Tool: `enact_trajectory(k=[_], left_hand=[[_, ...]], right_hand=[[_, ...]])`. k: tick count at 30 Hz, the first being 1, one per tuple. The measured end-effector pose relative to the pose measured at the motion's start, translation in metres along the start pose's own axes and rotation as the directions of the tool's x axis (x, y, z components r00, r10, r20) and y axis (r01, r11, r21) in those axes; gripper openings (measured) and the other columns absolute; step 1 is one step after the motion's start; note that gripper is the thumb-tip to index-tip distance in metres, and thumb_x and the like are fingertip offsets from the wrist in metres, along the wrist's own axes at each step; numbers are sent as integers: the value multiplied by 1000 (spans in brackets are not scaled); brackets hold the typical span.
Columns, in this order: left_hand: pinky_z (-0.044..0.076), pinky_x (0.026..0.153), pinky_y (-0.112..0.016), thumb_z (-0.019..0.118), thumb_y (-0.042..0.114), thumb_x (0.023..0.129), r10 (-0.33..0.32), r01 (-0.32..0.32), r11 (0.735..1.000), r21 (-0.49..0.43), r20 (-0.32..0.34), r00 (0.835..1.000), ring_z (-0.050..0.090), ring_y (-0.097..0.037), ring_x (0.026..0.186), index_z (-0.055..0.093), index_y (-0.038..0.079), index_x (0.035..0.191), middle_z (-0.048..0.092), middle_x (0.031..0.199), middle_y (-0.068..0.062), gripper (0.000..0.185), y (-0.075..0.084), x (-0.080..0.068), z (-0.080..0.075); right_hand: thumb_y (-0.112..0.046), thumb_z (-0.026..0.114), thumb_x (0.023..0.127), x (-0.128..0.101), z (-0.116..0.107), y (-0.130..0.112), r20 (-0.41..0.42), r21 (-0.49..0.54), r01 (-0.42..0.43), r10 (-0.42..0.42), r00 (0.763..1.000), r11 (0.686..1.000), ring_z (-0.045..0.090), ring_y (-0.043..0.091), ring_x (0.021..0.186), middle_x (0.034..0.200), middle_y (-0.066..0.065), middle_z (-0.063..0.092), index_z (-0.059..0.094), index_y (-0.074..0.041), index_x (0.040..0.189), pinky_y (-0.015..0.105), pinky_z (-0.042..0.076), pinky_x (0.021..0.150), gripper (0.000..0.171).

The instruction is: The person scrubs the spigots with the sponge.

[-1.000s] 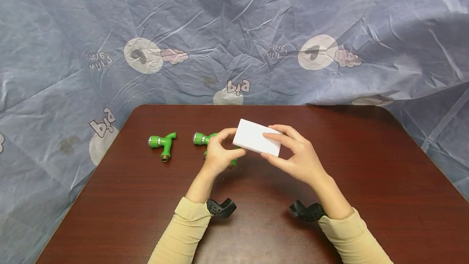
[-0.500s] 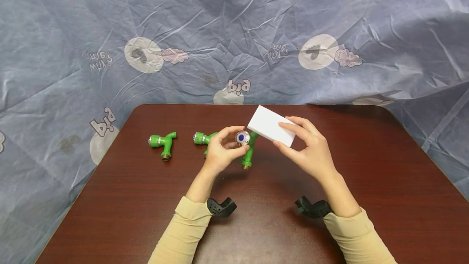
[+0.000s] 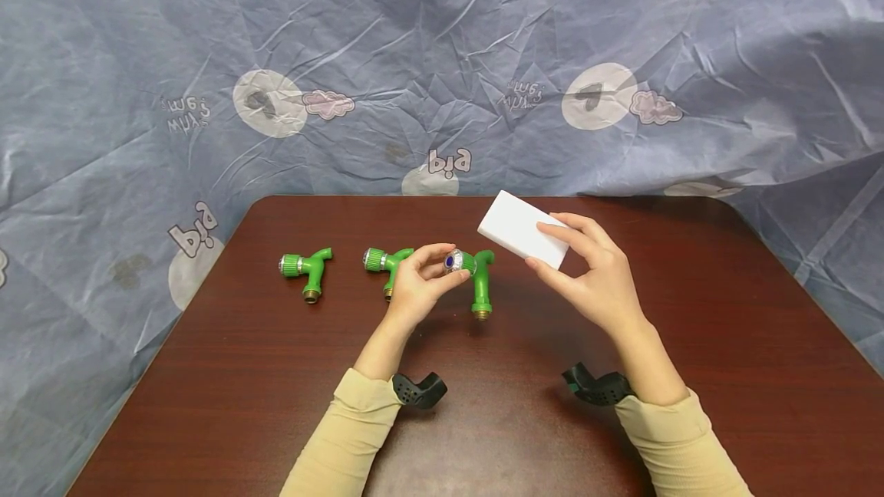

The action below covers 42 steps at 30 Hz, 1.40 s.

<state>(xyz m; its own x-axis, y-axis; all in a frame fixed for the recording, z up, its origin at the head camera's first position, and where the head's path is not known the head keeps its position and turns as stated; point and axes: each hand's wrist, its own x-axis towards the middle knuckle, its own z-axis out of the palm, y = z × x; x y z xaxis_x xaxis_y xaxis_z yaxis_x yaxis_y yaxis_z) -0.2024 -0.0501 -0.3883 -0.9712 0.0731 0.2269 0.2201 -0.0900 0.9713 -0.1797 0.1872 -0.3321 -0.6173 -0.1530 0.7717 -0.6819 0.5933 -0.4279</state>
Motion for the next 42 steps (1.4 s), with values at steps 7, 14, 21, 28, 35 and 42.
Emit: enact_trajectory(k=[7, 14, 21, 28, 35, 42], left_hand=[[53, 78, -24, 69, -7, 79, -48, 49, 999, 18, -20, 999, 62, -26, 104, 56, -6, 122, 58, 121, -19, 45, -6, 1, -1], [52, 77, -23, 70, -4, 80, -112, 114, 993, 31, -49, 992, 61, -28, 103, 56, -4, 123, 57, 121, -18, 45, -13, 2, -1], [51, 75, -20, 70, -4, 80, -157, 159, 987, 27, -64, 985, 60, -31, 104, 56, -4, 123, 54, 124, -20, 45, -21, 2, -2], [51, 72, -23, 69, -1, 81, -174, 181, 979, 98, -81, 981, 62, -28, 99, 56, -3, 123, 56, 123, -17, 44, -29, 1, -6], [50, 84, -38, 72, 14, 82, -172, 202, 920, 336, -116, 978, 61, -24, 105, 60, 3, 122, 62, 117, -12, 43, -31, 1, -13], [51, 83, -39, 73, 16, 82, -165, 207, 867, 453, -132, 977, 62, -24, 103, 61, 5, 121, 65, 113, -11, 42, -37, 0, -14]], right_hand=[[-7, 85, 63, 1, -2, 1, 5, -15, -10, 10, 1000, 1000, 57, 23, 103, 115, 6, 62, 71, -12, 108, 13, 37, 83, 47], [-10, 84, 65, 0, -3, 3, 28, -57, -32, 34, 999, 998, 57, 22, 105, 116, 5, 61, 71, -13, 109, 15, 38, 82, 46], [-10, 84, 66, 0, -4, 5, 32, -71, -42, 45, 998, 997, 56, 22, 106, 117, 5, 61, 71, -13, 109, 15, 38, 82, 45], [-9, 84, 65, 0, -6, 5, 20, -69, -37, 39, 999, 997, 57, 23, 106, 116, 5, 61, 71, -12, 109, 14, 37, 84, 45], [-9, 84, 65, 0, -6, 6, 27, -70, -40, 42, 999, 997, 56, 22, 106, 116, 5, 61, 71, -13, 109, 14, 37, 83, 45], [-10, 84, 66, -1, -6, 7, 32, -71, -54, 56, 998, 996, 56, 22, 106, 117, 4, 61, 71, -14, 109, 14, 37, 82, 46]])
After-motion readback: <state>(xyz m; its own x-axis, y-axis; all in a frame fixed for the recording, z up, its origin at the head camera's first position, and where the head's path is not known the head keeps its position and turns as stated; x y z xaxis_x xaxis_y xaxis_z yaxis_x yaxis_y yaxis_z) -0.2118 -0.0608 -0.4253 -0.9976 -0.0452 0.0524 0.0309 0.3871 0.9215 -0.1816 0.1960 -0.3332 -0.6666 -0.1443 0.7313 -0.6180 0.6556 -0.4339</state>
